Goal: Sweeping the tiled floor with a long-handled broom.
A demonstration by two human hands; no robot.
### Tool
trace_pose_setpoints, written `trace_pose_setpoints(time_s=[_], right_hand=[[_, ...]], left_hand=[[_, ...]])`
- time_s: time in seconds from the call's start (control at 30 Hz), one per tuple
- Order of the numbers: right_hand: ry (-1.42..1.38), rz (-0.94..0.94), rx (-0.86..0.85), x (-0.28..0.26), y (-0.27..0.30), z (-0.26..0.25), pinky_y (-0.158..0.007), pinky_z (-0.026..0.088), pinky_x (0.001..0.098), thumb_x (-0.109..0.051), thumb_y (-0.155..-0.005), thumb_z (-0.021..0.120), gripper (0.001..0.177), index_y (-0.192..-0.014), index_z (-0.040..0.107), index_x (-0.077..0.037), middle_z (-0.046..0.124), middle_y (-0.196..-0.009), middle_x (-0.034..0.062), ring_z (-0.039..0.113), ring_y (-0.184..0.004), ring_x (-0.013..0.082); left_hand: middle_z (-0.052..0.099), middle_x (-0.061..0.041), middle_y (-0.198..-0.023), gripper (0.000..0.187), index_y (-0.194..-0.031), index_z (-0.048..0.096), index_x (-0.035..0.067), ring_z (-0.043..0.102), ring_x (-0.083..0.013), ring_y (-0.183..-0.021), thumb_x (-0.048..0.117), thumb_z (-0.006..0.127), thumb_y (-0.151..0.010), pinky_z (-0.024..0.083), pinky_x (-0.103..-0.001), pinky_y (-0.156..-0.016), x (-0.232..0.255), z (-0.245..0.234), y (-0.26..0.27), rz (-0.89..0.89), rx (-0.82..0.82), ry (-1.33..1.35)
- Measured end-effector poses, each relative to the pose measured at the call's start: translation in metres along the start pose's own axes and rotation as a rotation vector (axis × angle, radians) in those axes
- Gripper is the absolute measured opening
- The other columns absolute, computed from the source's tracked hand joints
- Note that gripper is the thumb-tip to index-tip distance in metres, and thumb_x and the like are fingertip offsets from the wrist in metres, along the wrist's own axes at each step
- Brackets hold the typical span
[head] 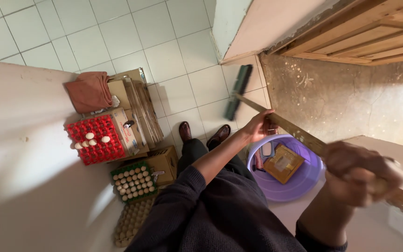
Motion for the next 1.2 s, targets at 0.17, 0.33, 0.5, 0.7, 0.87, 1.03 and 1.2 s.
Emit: trace_pose_setpoints(time_s=[0.17, 0.33, 0.5, 0.7, 0.87, 1.03, 1.2], right_hand=[[0.022, 0.158, -0.804, 0.001, -0.024, 0.119, -0.054, 0.051, 0.0329, -0.014, -0.086, 0.069, 0.02, -0.069, 0.061, -0.008, 0.059, -0.062, 0.0056, 0.061, -0.058, 0.0176], [0.32, 0.372, -0.983, 0.061, 0.031, 0.156, -0.051, 0.042, 0.0351, -0.014, -0.08, 0.075, 0.029, -0.06, 0.055, -0.007, 0.053, -0.054, 0.0051, 0.051, -0.051, 0.0182], [0.16, 0.395, -0.966, 0.067, 0.055, 0.155, -0.042, 0.044, 0.0293, -0.014, -0.076, 0.07, 0.031, -0.052, 0.051, -0.012, 0.052, -0.048, 0.0005, 0.05, -0.041, 0.0115], [-0.269, 0.338, -1.135, 0.028, 0.02, 0.184, -0.045, 0.049, 0.0268, -0.011, -0.08, 0.069, 0.026, -0.057, 0.057, -0.014, 0.062, -0.054, 0.0012, 0.061, -0.044, 0.008], [-0.534, 0.362, -1.126, 0.009, 0.003, 0.187, -0.041, 0.041, 0.031, -0.005, -0.078, 0.07, 0.034, -0.052, 0.049, -0.013, 0.055, -0.046, 0.0016, 0.056, -0.039, 0.0116], [-0.389, 0.306, -0.843, 0.0, 0.01, 0.175, -0.049, 0.045, 0.0296, -0.008, -0.08, 0.064, 0.027, -0.058, 0.05, -0.013, 0.054, -0.051, 0.0012, 0.055, -0.041, 0.0121], [-0.126, 0.306, -0.339, -0.056, 0.052, 0.152, -0.063, 0.053, 0.0386, -0.007, -0.098, 0.066, 0.018, -0.094, 0.049, -0.005, 0.052, -0.068, 0.0099, 0.054, -0.056, 0.0218]], left_hand=[[0.065, -0.002, -0.079, 0.031, -0.099, 0.055, 0.011, 0.065, -0.0136, -0.067, 0.041, 0.056, -0.105, 0.058, -0.033, -0.063, -0.005, -0.047, -0.078, -0.046, 0.132, 0.018], [0.061, -0.004, -0.073, 0.027, -0.09, 0.053, 0.008, 0.062, -0.0171, -0.065, 0.033, 0.054, -0.101, 0.058, -0.037, -0.063, 0.005, -0.106, -0.121, -0.052, 0.163, 0.319], [0.061, -0.005, -0.077, 0.026, -0.096, 0.057, 0.004, 0.06, -0.0174, -0.068, 0.028, 0.053, -0.106, 0.056, -0.037, -0.066, 0.01, -0.11, -0.079, 0.041, 0.195, 0.307], [0.062, -0.009, -0.091, 0.023, -0.118, 0.047, -0.002, 0.064, -0.0167, -0.079, 0.019, 0.051, -0.111, 0.06, -0.031, -0.076, 0.026, -0.117, -0.028, 0.163, 0.224, 0.272], [0.064, -0.009, -0.091, 0.029, -0.125, 0.049, -0.006, 0.064, -0.0162, -0.075, 0.017, 0.054, -0.109, 0.061, -0.031, -0.071, 0.048, -0.102, 0.029, 0.136, 0.402, 0.24], [0.062, -0.005, -0.081, 0.028, -0.1, 0.058, 0.003, 0.063, -0.0174, -0.067, 0.03, 0.058, -0.104, 0.061, -0.033, -0.061, 0.077, -0.103, 0.037, 0.152, 0.343, 0.013], [0.061, -0.009, -0.077, 0.036, -0.089, 0.059, 0.004, 0.061, -0.0205, -0.066, 0.033, 0.06, -0.11, 0.061, -0.035, -0.064, 0.071, -0.087, 0.074, 0.188, 0.323, -0.194]])
Point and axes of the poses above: each hand's wrist, its own y-axis away from the middle knuckle, its own z-axis out of the palm, x = y × z, the point moved 4 cm from there along -y, towards the middle knuckle
